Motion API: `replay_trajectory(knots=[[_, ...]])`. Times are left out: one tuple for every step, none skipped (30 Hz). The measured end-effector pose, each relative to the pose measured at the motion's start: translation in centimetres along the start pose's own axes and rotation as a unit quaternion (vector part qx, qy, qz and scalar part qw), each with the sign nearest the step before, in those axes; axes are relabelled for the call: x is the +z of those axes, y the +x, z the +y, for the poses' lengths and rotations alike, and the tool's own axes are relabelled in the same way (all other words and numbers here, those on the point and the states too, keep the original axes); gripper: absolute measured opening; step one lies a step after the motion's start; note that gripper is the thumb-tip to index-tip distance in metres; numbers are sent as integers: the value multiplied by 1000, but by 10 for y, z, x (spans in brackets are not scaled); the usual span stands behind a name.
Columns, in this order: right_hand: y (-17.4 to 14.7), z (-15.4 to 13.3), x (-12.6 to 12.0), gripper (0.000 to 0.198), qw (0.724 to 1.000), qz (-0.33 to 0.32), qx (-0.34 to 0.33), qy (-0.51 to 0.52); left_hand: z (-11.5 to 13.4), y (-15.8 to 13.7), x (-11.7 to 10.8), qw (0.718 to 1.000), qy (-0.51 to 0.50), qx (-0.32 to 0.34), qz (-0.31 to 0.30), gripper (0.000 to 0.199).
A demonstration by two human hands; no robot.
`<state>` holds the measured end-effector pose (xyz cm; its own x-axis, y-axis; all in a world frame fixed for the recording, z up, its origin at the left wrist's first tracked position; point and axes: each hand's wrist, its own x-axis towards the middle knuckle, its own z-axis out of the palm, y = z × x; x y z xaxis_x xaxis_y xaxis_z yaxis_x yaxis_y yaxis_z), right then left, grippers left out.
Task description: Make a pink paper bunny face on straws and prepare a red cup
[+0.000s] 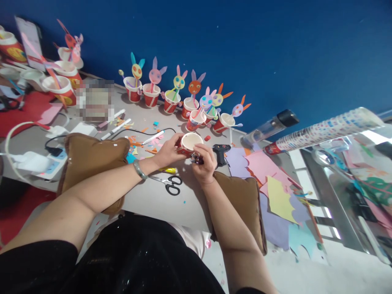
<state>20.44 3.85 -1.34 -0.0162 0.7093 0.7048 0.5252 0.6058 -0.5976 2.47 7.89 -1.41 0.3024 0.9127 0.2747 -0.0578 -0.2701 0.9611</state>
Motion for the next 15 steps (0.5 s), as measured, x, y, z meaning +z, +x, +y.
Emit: replay_trajectory(knots=[[0,0,0,26,1000,15,13,-3,0,1,0,999,-44,-18,-6,71],[0,-1,0,27,999,31,24,-4,1,2,0,996,-85,-36,-14,74],[1,-1,0,28,998,46,33,-2,2,3,0,991,-120,-54,-24,76],[1,-1,1,29,997,60,39,3,3,4,-1,986,-147,-71,-37,76],[1,-1,1,30,997,72,41,10,4,4,-2,981,-168,-87,-51,77],[1,-2,1,30,996,79,43,17,6,5,-2,976,-184,-100,-61,76],[2,-2,0,29,995,83,44,23,7,5,-3,972,-196,-110,-69,76],[2,-2,0,27,995,85,45,27,8,4,-4,969,-205,-118,-75,75],[2,-1,0,25,995,87,44,28,9,4,-5,966,-211,-124,-78,74],[3,-1,1,23,995,89,40,27,9,3,-5,964,-217,-129,-80,72],[3,1,1,21,995,91,34,24,9,3,-5,962,-222,-133,-81,71],[4,2,1,18,995,94,23,18,9,3,-5,961,-227,-138,-82,71],[5,3,2,16,995,96,13,12,9,2,-5,959,-232,-142,-81,71],[5,5,2,15,995,97,4,6,9,3,-5,957,-234,-147,-82,72],[5,6,2,14,995,98,-3,1,8,3,-6,956,-235,-153,-83,73]])
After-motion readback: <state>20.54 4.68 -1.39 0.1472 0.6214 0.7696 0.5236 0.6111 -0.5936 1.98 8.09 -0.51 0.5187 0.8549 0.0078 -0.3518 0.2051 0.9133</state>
